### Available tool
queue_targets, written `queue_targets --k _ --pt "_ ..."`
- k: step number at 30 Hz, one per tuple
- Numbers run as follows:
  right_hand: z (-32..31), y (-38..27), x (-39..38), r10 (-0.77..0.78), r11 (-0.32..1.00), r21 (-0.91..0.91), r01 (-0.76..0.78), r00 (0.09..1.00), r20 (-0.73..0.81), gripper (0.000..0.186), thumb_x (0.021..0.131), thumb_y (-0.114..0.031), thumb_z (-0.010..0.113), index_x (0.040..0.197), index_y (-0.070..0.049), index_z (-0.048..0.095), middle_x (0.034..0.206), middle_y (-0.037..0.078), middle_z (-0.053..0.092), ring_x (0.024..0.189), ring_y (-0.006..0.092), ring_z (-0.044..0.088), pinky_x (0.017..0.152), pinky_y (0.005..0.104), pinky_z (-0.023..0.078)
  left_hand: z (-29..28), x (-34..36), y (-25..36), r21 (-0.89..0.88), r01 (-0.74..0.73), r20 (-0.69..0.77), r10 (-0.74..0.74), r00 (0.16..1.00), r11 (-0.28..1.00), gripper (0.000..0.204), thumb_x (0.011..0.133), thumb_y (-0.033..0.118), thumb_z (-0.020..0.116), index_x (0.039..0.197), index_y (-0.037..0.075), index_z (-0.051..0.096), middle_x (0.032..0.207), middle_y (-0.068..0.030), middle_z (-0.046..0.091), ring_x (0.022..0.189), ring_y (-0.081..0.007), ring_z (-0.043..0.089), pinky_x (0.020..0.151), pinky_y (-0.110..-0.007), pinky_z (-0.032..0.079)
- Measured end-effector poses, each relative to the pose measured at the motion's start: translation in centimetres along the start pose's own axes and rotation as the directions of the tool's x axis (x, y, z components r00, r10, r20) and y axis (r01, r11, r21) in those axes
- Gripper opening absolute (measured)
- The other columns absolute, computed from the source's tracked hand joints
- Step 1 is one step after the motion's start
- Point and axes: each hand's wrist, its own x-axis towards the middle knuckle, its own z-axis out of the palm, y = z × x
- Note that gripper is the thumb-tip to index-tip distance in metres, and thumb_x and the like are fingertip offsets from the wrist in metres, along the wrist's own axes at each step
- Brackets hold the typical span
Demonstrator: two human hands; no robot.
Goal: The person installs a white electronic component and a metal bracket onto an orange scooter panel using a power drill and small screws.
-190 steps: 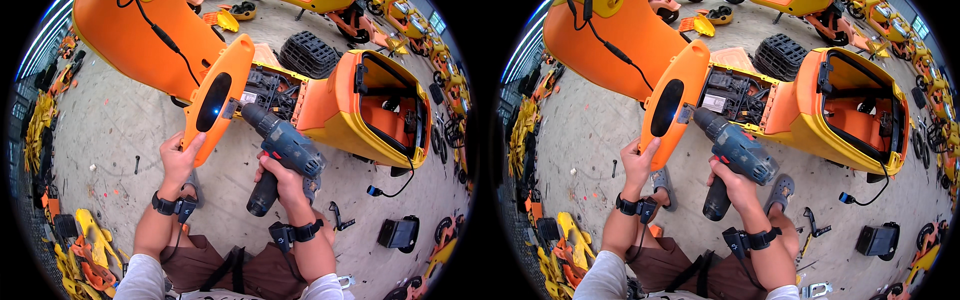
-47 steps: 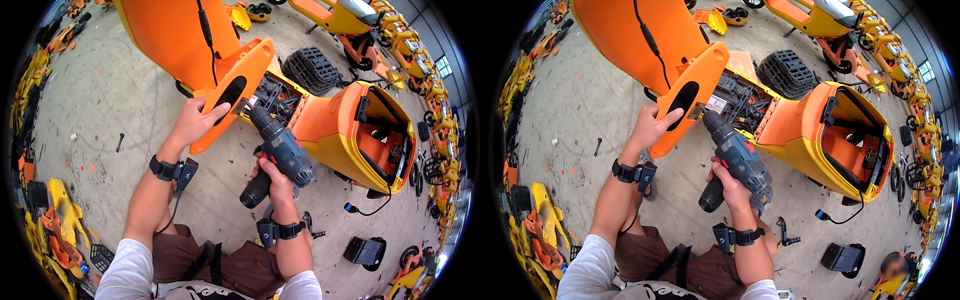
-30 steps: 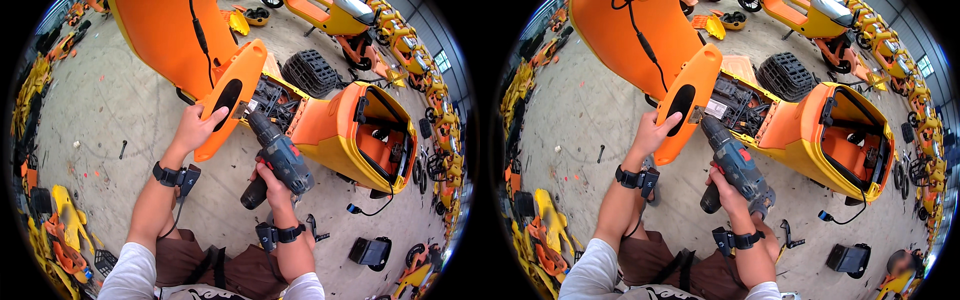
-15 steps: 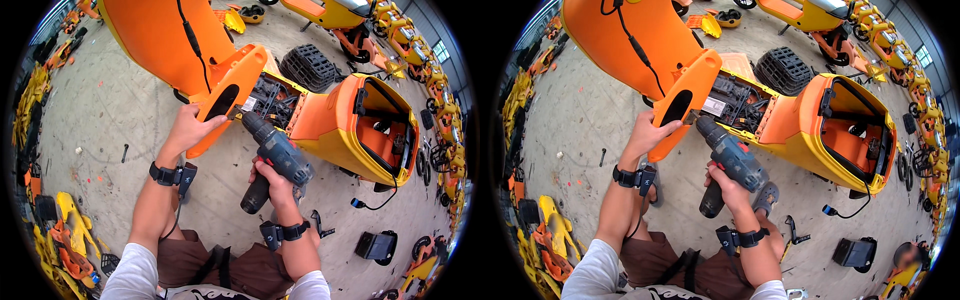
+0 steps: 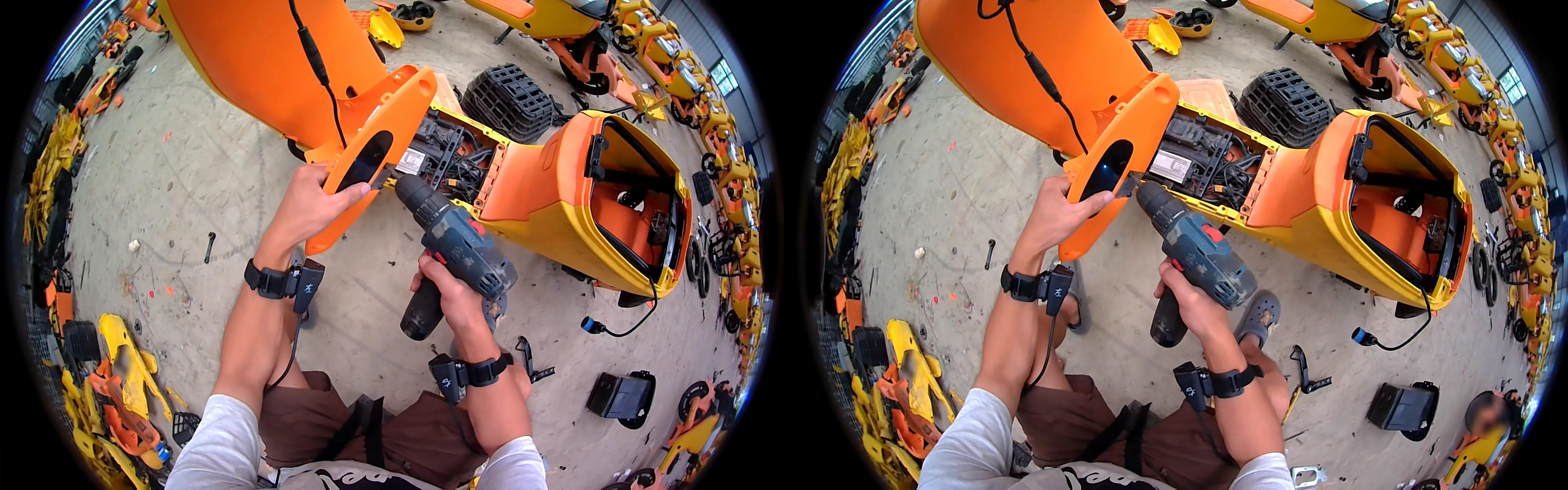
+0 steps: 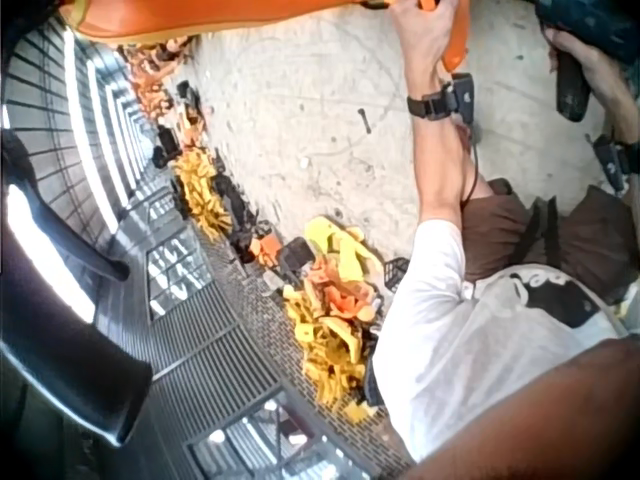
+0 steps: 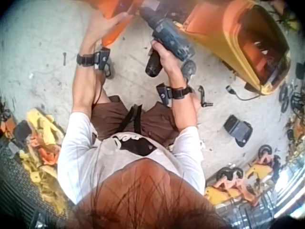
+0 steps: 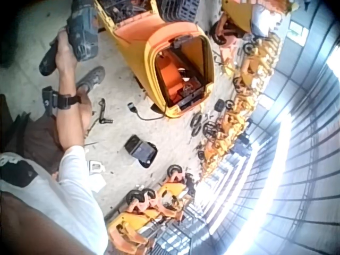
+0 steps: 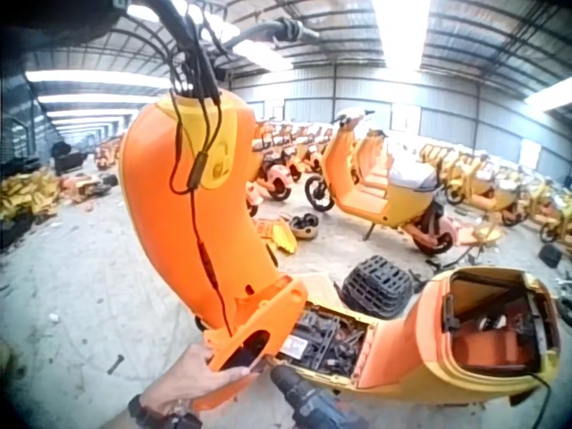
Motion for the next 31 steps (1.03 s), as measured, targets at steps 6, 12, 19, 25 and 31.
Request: queue_targets --k 6,12,19,25,31 --pt "-0.3 0.7 -0.2 -0.047 0.988 -0.146 0.048 0.999 0.014 0.011 0.091 -0.016 0.061 0.093 -0.005 0.058 0.077 0.002 0.060 0.066 0.0126 0.060 0.065 0.0303 0.049 -0.2 -0.2 0.9 0.003 0.024 0.015 -0.024 1.000 1.000 0.024 0.084 0.018 0.077 0.095 -0.002 0.069 0.075 -0.0003 0.064 0.067 -0.0073 0.055 0.061 -0.025 0.046" --pt "-1.3 1.6 0.4 -0.167 0.955 -0.244 0.166 0.986 0.017 0.010 0.086 -0.013 0.066 0.091 -0.005 0.062 0.076 0.004 0.064 0.065 0.0155 0.063 0.064 0.0301 0.050 0.2 -0.2 0.8 0.015 -0.022 -0.003 0.022 1.000 1.000 0.023 0.083 0.017 0.077 0.088 -0.003 0.068 0.073 -0.0008 0.063 0.066 -0.0070 0.054 0.061 -0.024 0.045" --pt "-2.3 1.9 0.4 -0.104 0.919 -0.381 0.104 0.994 0.020 0.011 0.082 -0.009 0.069 0.092 -0.006 0.067 0.077 0.006 0.068 0.067 0.0189 0.065 0.066 0.0318 0.051 -0.7 -0.4 0.6 0.028 0.001 0.029 -0.002 1.000 1.000 0.025 0.082 0.020 0.078 0.082 -0.003 0.066 0.069 -0.0007 0.062 0.063 -0.0073 0.053 0.057 -0.025 0.043" --pt "-2.6 1.6 -0.1 -0.269 0.820 -0.514 0.251 0.962 0.041 0.012 0.085 -0.011 0.068 0.096 -0.007 0.066 0.076 0.001 0.065 0.066 0.0135 0.060 0.066 0.0303 0.050 -0.2 -0.1 0.6 0.064 0.031 0.069 -0.035 0.997 0.997 0.026 0.083 0.020 0.077 0.088 -0.004 0.068 0.072 -0.0024 0.064 0.064 -0.0073 0.054 0.058 -0.026 0.044" --pt "-2.7 1.6 0.1 -0.051 0.954 -0.294 0.052 0.999 0.013 0.012 0.089 -0.015 0.065 0.097 -0.006 0.065 0.081 0.002 0.066 0.072 0.0145 0.062 0.070 0.0301 0.051 0.6 -0.3 1.1 0.039 -0.020 0.006 0.019 1.000 0.999 0.028 0.085 0.023 0.077 0.096 -0.002 0.072 0.073 -0.0031 0.067 0.066 -0.0072 0.056 0.062 -0.025 0.047"
